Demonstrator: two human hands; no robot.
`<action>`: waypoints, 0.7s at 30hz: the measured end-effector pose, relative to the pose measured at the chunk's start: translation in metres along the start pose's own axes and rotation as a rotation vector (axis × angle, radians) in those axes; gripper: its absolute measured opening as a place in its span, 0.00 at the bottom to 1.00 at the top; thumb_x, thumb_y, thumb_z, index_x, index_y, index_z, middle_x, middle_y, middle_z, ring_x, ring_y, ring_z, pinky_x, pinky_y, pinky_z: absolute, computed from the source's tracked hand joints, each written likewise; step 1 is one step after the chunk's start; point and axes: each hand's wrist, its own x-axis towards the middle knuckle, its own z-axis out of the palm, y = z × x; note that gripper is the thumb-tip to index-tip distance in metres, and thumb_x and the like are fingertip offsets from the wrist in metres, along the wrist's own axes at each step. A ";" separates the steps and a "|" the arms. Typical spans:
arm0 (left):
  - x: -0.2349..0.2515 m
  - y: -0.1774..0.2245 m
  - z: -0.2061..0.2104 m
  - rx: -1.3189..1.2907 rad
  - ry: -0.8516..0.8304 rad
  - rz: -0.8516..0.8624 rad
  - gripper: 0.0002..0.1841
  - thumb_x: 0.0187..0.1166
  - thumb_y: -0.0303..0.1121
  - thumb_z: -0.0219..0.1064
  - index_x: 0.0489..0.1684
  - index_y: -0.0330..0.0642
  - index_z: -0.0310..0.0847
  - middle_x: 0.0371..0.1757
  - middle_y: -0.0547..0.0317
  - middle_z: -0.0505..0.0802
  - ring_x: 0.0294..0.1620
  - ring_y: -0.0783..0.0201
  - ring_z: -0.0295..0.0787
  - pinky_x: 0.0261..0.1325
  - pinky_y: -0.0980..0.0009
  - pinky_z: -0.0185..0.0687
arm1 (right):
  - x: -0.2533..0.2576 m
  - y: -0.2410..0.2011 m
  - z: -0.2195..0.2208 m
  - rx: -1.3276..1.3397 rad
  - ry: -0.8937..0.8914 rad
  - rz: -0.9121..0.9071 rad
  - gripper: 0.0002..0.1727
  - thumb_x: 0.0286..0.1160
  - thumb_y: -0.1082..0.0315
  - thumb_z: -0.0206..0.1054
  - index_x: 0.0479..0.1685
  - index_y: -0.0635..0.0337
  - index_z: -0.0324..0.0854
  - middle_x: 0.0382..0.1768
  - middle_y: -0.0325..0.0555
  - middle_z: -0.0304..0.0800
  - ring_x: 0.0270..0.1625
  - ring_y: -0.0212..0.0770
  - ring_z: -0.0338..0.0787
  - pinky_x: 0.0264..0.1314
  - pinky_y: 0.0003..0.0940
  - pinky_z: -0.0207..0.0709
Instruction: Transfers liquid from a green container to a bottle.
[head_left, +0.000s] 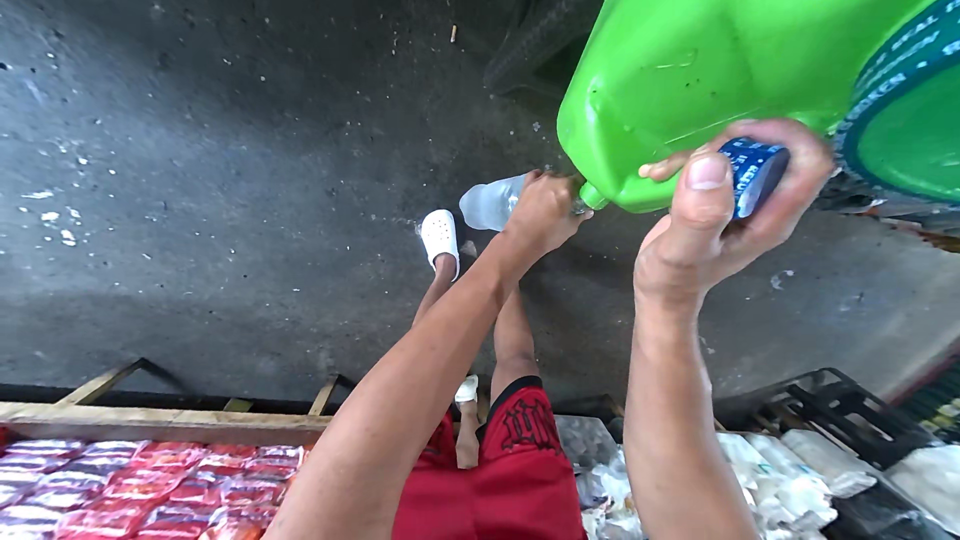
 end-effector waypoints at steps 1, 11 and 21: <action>0.000 0.001 0.000 -0.005 0.009 0.005 0.17 0.75 0.42 0.74 0.50 0.37 0.90 0.48 0.46 0.95 0.59 0.49 0.90 0.79 0.45 0.68 | 0.002 -0.002 -0.001 0.002 -0.003 0.007 0.20 0.82 0.55 0.64 0.63 0.58 0.72 0.45 0.37 0.83 0.42 0.35 0.90 0.44 0.37 0.89; 0.001 0.025 -0.020 -0.046 0.153 0.181 0.14 0.71 0.38 0.77 0.44 0.36 0.91 0.45 0.48 0.96 0.55 0.50 0.92 0.74 0.45 0.75 | 0.048 -0.028 -0.007 0.064 0.043 0.072 0.15 0.83 0.59 0.62 0.60 0.56 0.73 0.40 0.32 0.81 0.36 0.30 0.88 0.36 0.31 0.89; -0.047 0.035 -0.084 -0.218 0.271 0.117 0.10 0.71 0.36 0.80 0.39 0.40 0.91 0.53 0.54 0.95 0.68 0.56 0.86 0.80 0.53 0.74 | 0.154 -0.034 -0.041 0.067 0.116 -0.027 0.12 0.83 0.59 0.63 0.52 0.57 0.76 0.30 0.32 0.83 0.21 0.33 0.84 0.20 0.34 0.87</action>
